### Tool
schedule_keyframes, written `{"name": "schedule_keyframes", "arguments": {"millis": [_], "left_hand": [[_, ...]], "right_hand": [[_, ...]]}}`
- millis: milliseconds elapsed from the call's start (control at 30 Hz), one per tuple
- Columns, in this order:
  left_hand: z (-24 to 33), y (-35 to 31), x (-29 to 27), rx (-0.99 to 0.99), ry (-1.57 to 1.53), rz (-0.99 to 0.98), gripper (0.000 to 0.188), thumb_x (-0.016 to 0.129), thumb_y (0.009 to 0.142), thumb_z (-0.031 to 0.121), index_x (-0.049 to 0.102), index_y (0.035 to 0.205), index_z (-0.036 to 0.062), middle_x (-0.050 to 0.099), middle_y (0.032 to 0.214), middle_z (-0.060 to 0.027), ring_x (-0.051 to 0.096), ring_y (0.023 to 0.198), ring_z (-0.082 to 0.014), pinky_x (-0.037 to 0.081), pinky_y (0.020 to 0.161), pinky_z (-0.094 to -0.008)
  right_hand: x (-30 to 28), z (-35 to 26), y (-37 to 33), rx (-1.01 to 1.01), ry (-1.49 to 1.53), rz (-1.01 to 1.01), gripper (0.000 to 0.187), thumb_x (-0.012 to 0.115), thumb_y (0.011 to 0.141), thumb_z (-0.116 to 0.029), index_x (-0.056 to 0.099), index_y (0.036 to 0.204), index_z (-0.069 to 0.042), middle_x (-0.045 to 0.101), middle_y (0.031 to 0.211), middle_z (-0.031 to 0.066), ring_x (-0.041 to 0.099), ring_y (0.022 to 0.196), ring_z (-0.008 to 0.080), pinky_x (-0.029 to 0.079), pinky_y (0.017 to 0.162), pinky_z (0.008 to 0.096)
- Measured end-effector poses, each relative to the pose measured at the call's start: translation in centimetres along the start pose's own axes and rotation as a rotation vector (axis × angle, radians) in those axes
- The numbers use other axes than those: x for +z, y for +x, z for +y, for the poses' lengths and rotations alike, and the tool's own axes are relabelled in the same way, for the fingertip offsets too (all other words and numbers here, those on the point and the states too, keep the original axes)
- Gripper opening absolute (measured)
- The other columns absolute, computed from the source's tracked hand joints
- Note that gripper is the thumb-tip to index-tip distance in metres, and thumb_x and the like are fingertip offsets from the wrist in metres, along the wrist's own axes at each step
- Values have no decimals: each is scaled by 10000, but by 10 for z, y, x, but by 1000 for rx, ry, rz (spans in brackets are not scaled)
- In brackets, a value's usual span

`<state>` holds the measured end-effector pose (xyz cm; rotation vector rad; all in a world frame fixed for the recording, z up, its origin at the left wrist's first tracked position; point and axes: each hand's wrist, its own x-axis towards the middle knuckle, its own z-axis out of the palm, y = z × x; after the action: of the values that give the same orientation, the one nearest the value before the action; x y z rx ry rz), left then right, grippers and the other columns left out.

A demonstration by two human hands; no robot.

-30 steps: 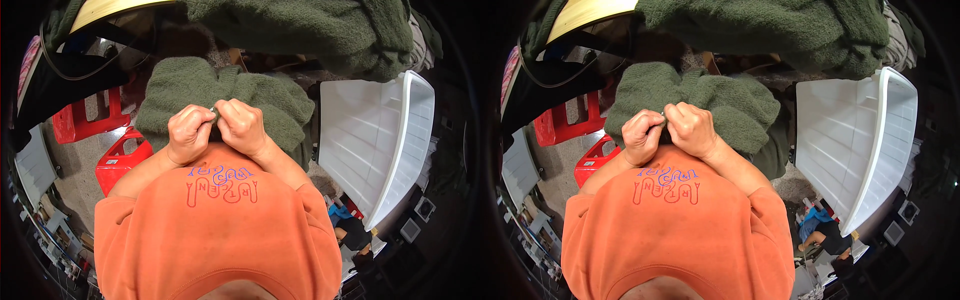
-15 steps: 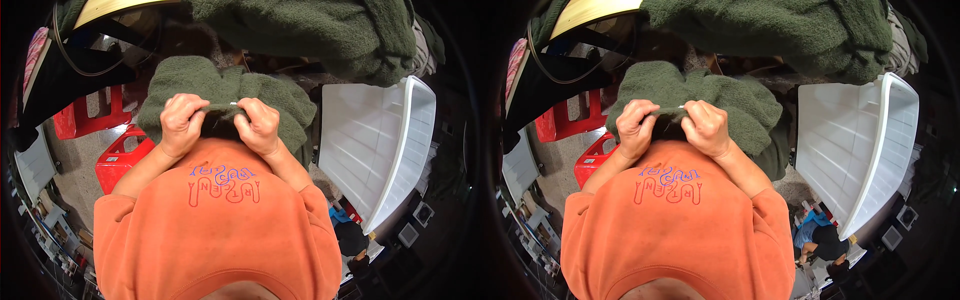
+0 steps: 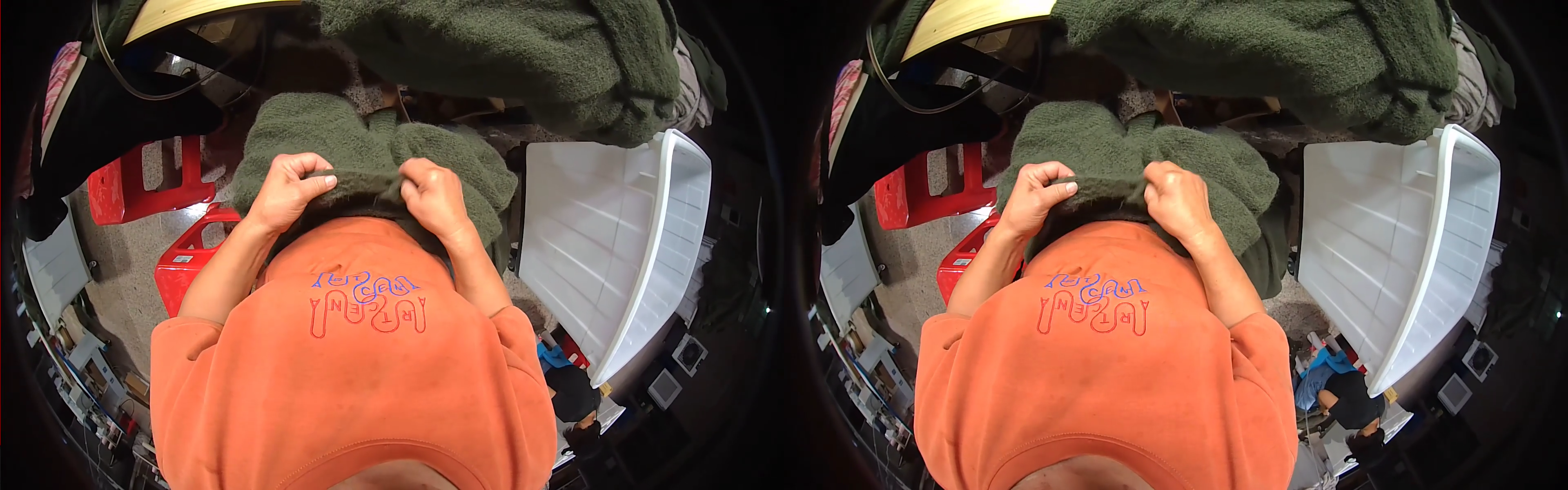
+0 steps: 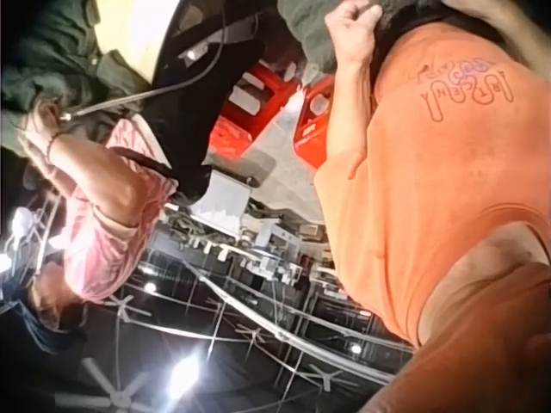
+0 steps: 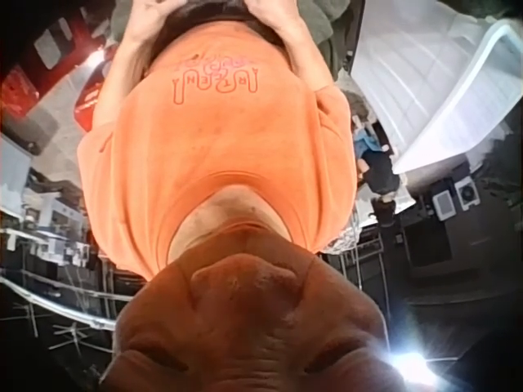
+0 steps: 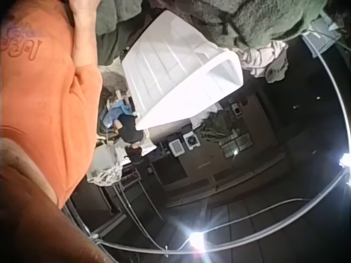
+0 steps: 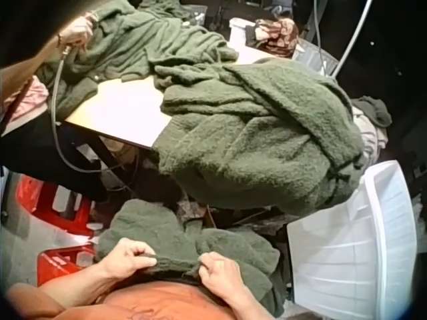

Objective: Inspecting a green knit garment and removing loose threads or small imperfections by hand.

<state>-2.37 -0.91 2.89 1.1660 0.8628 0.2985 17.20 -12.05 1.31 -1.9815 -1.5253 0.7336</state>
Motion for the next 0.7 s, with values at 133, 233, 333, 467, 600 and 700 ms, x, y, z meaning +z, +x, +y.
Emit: {"name": "schedule_keyframes", "arguments": {"millis": [133,233,333,467,600,700], "left_hand": [[4,-6,10,-77,20,-27,36,592,676,-5,573,697,17,507,623,49,409,545,-14,323,496,-163],[5,-8,17,-29,31,-38,29,592,687,8,566,700,4,509,611,41,429,563,-23,347,493,-177],[2,-8,20,-19,60,-36,26,585,681,-1,562,693,3,516,610,33,442,561,-28,355,485,-182],[-7,-11,21,-86,-14,41,33,582,686,-12,554,677,4,515,609,34,431,554,-22,346,476,-178],[-4,-10,24,-31,47,25,54,576,697,3,542,656,10,508,599,34,415,547,-16,334,469,-177],[-8,-7,24,-60,150,-88,70,569,707,24,535,646,18,501,593,35,406,542,-16,326,467,-179]], "right_hand": [[-11,-28,5,-283,29,-120,288,601,628,-75,554,909,-29,539,967,127,499,912,285,362,817,378],[-5,-40,14,-419,291,-164,277,612,675,-99,536,926,-11,556,862,123,530,814,271,399,749,351],[9,-35,16,-306,415,-170,117,567,738,-84,548,824,-6,553,722,119,546,634,266,432,555,327],[13,-40,13,-257,331,-152,65,551,726,-61,536,725,2,537,653,118,538,597,282,423,528,359],[28,-35,7,-355,347,39,31,530,672,-12,498,676,-10,517,631,118,524,575,275,416,505,351],[33,-37,0,-306,272,75,40,542,669,-9,505,683,-9,515,632,114,519,566,263,416,505,336]]}}
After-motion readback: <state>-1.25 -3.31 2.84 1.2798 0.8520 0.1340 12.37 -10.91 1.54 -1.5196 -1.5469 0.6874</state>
